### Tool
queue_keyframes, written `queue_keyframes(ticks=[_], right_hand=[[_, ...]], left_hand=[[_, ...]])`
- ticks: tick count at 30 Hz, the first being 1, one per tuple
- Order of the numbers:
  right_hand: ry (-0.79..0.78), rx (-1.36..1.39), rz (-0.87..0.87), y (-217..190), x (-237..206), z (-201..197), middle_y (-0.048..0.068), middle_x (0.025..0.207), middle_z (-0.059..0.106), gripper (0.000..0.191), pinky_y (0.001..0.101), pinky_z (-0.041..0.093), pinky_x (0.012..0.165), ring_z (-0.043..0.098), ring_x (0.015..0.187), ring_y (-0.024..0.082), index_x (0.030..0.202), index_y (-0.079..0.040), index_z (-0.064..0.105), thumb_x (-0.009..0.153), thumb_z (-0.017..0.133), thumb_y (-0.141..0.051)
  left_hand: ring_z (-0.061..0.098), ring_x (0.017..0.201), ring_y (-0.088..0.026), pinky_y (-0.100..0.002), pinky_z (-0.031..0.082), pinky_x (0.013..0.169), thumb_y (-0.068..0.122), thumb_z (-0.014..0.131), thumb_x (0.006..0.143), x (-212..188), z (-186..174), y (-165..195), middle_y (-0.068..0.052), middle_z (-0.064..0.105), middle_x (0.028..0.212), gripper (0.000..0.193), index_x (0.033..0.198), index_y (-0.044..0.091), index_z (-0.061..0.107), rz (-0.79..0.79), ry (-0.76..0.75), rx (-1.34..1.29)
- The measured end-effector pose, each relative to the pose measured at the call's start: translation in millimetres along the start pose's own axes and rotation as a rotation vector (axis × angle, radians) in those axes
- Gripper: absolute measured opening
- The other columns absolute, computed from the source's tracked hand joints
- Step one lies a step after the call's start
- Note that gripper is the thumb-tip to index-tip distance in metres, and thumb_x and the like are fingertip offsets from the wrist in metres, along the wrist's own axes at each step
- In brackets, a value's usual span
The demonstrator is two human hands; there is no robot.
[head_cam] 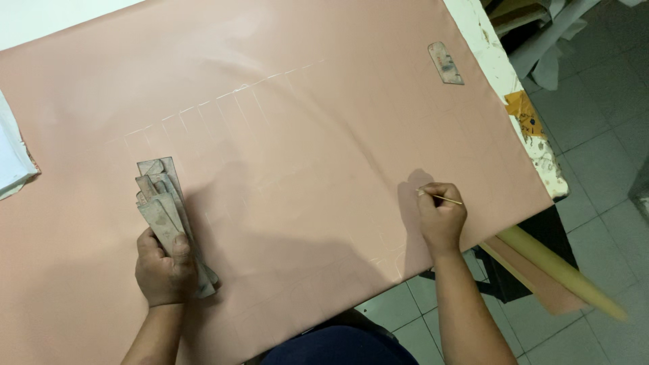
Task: The person marks a large sheet of pink fabric with a ruler and pencil, then uses scissors to cut along the marked lines. The person handles the ruler, pencil, and scissors while working on the fabric laid out on a table.
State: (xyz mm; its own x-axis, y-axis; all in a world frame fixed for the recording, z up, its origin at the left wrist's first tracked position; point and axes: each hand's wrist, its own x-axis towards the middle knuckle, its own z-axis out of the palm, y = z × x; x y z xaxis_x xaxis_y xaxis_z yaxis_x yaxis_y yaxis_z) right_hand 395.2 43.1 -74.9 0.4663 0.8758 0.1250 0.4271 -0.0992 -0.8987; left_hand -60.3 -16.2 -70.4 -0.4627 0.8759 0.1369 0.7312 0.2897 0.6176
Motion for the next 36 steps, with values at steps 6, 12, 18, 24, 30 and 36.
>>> queue_keyframes(ticks=[6,12,18,24,30,36], right_hand=[[0.088,0.122,0.119,2,19,-10,0.005,0.091,0.071,0.01,0.0222,0.055,0.062,0.065,0.073,0.008,0.098,-0.002,0.064,0.095,0.072,-0.007],[0.07,0.092,0.097,16,22,-6,0.004,0.084,0.067,0.01,0.0218,0.05,0.062,0.059,0.071,0.007,0.099,-0.001,0.066,0.094,0.075,-0.005],[0.05,0.061,0.078,18,25,-6,0.003,0.084,0.067,0.009,0.023,0.048,0.061,0.058,0.07,0.007,0.097,-0.001,0.066,0.093,0.074,-0.004],[0.096,0.104,0.137,6,24,-10,0.003,0.086,0.068,0.008,0.0241,0.05,0.058,0.06,0.068,0.008,0.095,-0.003,0.063,0.093,0.071,-0.003],[0.059,0.059,0.021,8,18,-11,0.006,0.092,0.07,0.009,0.0242,0.054,0.069,0.064,0.08,0.01,0.095,-0.002,0.063,0.094,0.072,-0.002],[0.016,0.114,0.021,6,19,-11,0.007,0.094,0.071,0.008,0.0277,0.056,0.078,0.067,0.085,0.013,0.093,-0.002,0.063,0.092,0.07,-0.003]], left_hand=[[0.07,0.096,-0.039,-0.049,0.055,0.082,0.063,0.054,0.098,0,0,-2,-0.02,0.071,0.106,0.07,0.13,0.0,0.058,0.014,0.006,-0.03],[0.07,0.094,-0.038,-0.048,0.056,0.082,0.065,0.052,0.098,1,0,-2,-0.019,0.071,0.105,0.072,0.128,0.001,0.058,0.004,-0.005,-0.008],[0.071,0.093,-0.037,-0.048,0.056,0.081,0.067,0.051,0.096,2,-2,4,-0.019,0.071,0.104,0.075,0.128,0.0,0.057,-0.018,-0.019,-0.009],[0.071,0.095,-0.038,-0.049,0.055,0.083,0.066,0.052,0.097,2,-6,12,-0.019,0.071,0.106,0.073,0.129,0.001,0.058,-0.019,-0.013,0.0],[0.07,0.096,-0.038,-0.049,0.055,0.082,0.064,0.053,0.098,3,-9,21,-0.019,0.071,0.106,0.069,0.128,0.001,0.058,-0.003,-0.003,0.0],[0.07,0.094,-0.038,-0.049,0.055,0.082,0.061,0.055,0.099,3,-11,24,-0.019,0.071,0.105,0.066,0.128,0.001,0.058,0.015,0.011,-0.003]])
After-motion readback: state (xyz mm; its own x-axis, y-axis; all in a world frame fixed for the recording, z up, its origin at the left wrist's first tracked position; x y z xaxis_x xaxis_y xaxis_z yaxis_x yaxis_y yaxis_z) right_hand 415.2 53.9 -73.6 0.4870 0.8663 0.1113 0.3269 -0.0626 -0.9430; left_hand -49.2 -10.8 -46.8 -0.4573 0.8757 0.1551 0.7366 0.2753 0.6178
